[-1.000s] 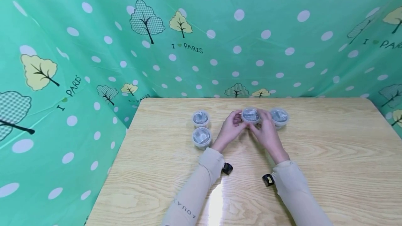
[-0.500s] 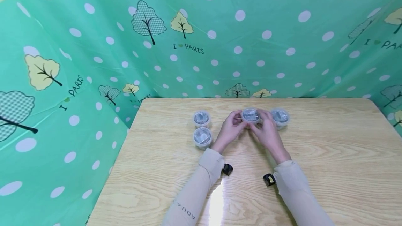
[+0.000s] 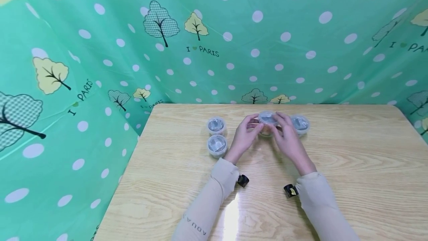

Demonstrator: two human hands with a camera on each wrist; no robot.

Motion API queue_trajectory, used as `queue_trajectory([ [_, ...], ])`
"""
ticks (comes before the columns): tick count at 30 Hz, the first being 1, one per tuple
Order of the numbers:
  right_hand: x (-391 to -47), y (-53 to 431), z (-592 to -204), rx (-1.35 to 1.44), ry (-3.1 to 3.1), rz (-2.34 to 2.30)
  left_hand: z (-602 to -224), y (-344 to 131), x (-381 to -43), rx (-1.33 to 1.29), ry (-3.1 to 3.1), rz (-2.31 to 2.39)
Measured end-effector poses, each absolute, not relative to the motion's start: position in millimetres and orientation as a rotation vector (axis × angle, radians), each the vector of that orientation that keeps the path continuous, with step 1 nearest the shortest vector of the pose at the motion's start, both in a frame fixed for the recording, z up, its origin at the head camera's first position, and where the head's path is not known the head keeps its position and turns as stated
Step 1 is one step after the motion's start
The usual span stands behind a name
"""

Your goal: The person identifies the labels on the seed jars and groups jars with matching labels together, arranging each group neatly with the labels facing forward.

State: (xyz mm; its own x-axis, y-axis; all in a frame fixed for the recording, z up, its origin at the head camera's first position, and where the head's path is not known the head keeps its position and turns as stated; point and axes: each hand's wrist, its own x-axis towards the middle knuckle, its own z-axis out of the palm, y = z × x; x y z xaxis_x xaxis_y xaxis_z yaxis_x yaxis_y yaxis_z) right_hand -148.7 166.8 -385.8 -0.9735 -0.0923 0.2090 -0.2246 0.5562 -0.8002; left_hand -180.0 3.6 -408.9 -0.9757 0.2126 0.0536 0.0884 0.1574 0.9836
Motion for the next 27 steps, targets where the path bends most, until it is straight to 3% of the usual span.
queue_trajectory([
  [27, -124.5, 167.4, -361.1, 0.250, -2.521, 1.616, -377.3, -12.7, -143.1, 0.276, 2.295, 2.029],
])
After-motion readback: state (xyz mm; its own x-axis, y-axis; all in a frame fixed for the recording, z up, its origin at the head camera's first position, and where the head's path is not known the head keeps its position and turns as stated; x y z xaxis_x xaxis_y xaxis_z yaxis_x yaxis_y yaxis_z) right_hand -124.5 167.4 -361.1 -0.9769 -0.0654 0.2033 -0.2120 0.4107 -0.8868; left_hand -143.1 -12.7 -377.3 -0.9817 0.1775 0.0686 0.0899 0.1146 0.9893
